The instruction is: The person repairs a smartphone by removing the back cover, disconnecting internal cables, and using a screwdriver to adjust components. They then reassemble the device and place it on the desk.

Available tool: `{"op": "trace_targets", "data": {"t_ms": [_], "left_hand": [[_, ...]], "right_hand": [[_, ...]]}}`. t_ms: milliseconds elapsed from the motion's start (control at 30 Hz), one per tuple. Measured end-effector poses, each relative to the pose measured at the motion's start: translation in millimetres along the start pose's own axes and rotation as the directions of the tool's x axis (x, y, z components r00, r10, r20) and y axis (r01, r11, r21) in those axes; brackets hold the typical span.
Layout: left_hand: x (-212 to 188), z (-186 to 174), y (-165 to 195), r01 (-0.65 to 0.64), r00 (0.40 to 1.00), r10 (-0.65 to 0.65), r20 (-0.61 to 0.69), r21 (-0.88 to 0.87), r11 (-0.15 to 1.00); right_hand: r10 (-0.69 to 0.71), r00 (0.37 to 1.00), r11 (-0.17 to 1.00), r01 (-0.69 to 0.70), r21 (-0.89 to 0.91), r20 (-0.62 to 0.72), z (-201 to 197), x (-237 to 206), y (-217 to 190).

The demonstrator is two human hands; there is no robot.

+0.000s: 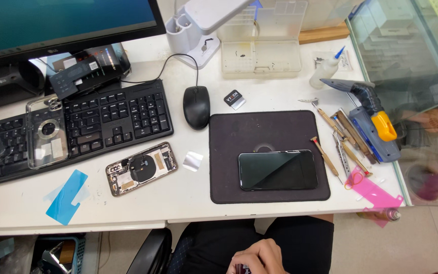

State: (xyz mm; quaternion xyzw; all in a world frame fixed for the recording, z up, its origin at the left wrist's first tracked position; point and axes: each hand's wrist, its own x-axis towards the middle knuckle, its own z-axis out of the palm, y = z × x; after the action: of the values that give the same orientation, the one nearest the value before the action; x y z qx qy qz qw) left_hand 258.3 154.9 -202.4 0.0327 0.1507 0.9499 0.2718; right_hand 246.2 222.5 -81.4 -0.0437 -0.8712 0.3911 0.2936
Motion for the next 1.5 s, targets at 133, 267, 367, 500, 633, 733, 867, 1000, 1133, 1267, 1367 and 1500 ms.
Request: {"op": "trace_targets", "data": {"t_ms": [133,267,367,500,633,733,867,1000,1133,1267,1367,1500], "left_hand": [[-15.1,-16.3,-10.3,0.053,0.998,-0.053,0.038,0.009,0.999],[-22.8,-21.9,-8.7,0.166,0.977,-0.168,0.130,0.027,0.986],[-25.9,-12.2,0.2,0.217,0.966,-0.253,0.057,0.352,0.911],[-29.0,34.2,26.5,0.298,0.954,-0.291,-0.073,0.350,0.888],[-20.3,93.2,45.1,0.266,0.962,-0.247,-0.118,0.199,0.943],[-18.9,122.6,54.4,0.273,0.953,-0.217,-0.209,0.290,0.917],[-8.2,128.8,61.0,0.302,0.952,-0.291,-0.094,0.450,0.840],[-0.2,128.8,58.8,0.423,0.902,-0.423,-0.087,0.377,0.824],[16.3,131.9,66.0,0.368,0.921,-0.370,-0.120,0.575,0.731],[37.7,150.7,89.8,0.371,0.915,-0.383,-0.129,0.645,0.668],[53.6,172.4,124.0,0.335,0.922,-0.351,-0.164,0.792,0.510],[47.4,197.1,174.6,-0.049,0.987,-0.162,-0.004,0.944,-0.325]], "right_hand": [[0.155,0.988,0.980,-0.153,0.131,-0.004,-24.2,-3.5,-3.9],[0.217,0.957,0.948,-0.254,0.193,0.194,-49.2,-9.2,14.2],[0.235,0.903,0.913,-0.332,0.235,0.360,-59.2,-18.3,34.8],[0.022,0.934,0.757,-0.249,0.604,0.357,-80.6,-29.2,61.1],[0.070,0.867,0.809,-0.339,0.480,0.493,-130.3,-33.4,83.8],[0.314,0.736,0.799,-0.546,0.252,0.600,-157.0,-40.0,87.8],[0.478,0.742,0.693,-0.648,0.317,0.470,-147.9,-40.0,83.2],[0.511,0.724,0.617,-0.685,0.388,0.464,-123.3,-26.7,72.5],[0.324,0.805,0.557,-0.587,0.588,0.497,-108.9,-3.3,62.5],[0.247,0.871,0.670,-0.470,0.574,0.425,-98.2,22.9,46.6],[0.326,0.881,0.712,-0.468,0.524,0.344,-84.7,46.9,29.6],[0.227,0.966,0.817,-0.259,0.515,0.126,-63.2,88.5,10.7]]}}
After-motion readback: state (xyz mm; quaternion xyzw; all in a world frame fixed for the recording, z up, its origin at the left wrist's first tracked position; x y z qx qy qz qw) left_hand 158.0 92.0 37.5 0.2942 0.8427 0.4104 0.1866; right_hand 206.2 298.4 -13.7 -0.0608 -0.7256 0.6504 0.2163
